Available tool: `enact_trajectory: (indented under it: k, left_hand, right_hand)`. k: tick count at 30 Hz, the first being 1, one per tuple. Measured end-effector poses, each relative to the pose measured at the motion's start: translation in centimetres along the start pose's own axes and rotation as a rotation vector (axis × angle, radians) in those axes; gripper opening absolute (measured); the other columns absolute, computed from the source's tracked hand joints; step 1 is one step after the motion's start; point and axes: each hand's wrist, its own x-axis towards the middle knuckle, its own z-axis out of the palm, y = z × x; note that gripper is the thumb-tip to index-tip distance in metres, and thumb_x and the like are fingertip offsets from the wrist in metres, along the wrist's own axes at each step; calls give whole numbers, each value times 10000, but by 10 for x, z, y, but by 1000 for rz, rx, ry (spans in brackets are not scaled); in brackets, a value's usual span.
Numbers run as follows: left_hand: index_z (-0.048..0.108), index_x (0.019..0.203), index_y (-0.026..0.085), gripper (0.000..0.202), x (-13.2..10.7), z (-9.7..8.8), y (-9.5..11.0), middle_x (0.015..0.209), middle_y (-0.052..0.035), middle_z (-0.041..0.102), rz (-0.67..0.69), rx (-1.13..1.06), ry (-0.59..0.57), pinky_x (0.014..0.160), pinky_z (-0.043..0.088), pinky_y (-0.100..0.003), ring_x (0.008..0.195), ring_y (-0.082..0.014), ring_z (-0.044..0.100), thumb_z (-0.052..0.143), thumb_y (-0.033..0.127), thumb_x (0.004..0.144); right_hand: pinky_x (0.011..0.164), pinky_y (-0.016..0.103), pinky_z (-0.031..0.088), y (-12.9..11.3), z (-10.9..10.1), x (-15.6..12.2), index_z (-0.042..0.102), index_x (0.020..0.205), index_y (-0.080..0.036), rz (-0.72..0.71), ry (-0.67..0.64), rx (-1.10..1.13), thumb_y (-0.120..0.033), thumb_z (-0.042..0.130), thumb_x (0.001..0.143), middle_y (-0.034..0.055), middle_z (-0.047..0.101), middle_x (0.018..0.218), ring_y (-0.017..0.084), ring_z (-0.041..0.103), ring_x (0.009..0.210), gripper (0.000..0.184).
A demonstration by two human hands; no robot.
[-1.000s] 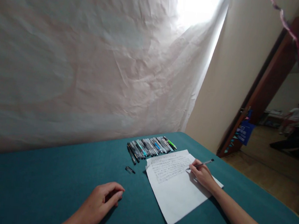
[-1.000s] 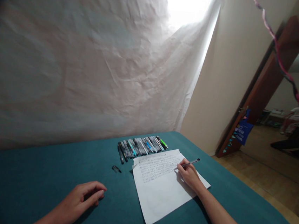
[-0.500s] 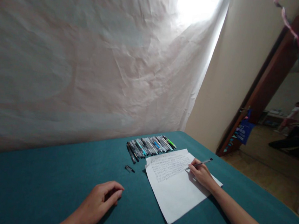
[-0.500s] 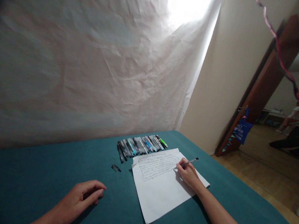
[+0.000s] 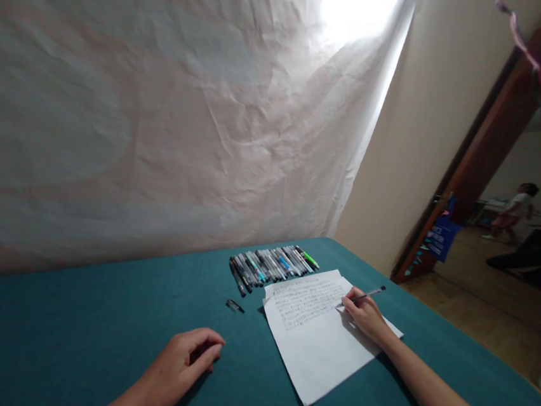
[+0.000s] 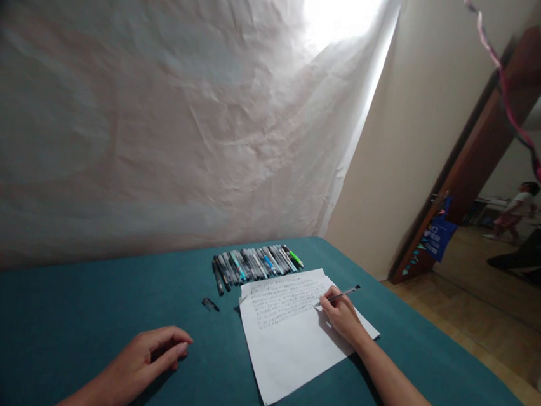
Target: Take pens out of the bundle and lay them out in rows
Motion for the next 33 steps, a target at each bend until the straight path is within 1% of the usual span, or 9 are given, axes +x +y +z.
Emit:
enact_trajectory:
  k: [14,18,20,22,24,26,29,31,33]
  left_hand:
    - [572,860,198,293,-1,0,1,730,3,589,-5,10,-13,577,397,-195,643,-115,545,385,409,785]
    - [575,863,193,287,-2,0,0,739,-1,593,-6,-16,-11,583,401,-195,646,-115,546,394,400,781]
    - [575,856,187,282,-2,0,-1,738,-4,592,-9,-37,-12,588,404,-197,648,-115,549,399,394,779]
    - [569,874,181,288,-2,0,-2,737,-10,589,-23,-69,-20,583,409,-200,654,-119,553,395,391,781]
    - [558,919,177,302,1,-3,-2,746,-20,587,-37,-85,-25,559,413,-201,659,-125,553,385,385,785]
    - [562,928,179,285,8,-7,-1,784,-30,586,0,-15,2,570,414,-208,672,-126,546,393,357,783]
    - [586,893,197,212,23,-13,2,869,-36,577,139,228,92,708,400,-244,763,-135,528,438,280,766]
    - [568,963,221,237,36,-14,3,956,-42,565,204,360,127,796,369,-270,882,-153,503,430,231,770]
    - [530,1042,244,296,47,-11,2,1041,-40,547,250,452,116,840,344,-286,971,-165,466,426,190,770]
  right_hand:
    - [474,221,342,5,1,1,466,606,-181,5,17,19,-288,431,722,-41,498,486,105,452,458,161]
    - [441,216,338,6,0,1,470,603,-175,77,65,76,-346,437,726,-41,478,471,97,434,424,213]
    - [440,216,344,4,0,0,487,639,-171,108,81,119,-379,443,734,-37,490,491,95,436,427,233]
    - [454,219,355,-1,0,0,504,691,-170,94,87,132,-397,453,741,-29,510,522,100,451,450,238]
    - [476,225,368,-12,3,1,517,720,-171,51,83,121,-402,484,731,-15,535,567,111,477,495,234]
    - [505,230,384,-30,9,5,525,719,-172,-1,40,118,-402,518,714,6,564,634,126,507,558,230]
    - [520,235,401,-71,28,10,546,743,-168,-72,-114,186,-400,525,717,26,583,685,139,525,594,234]
    - [507,234,402,-103,45,11,556,797,-165,-108,-173,267,-408,500,736,22,578,673,134,516,576,257]
    - [530,239,414,-132,64,8,567,840,-159,-128,-216,342,-416,470,756,32,593,708,139,531,604,288]
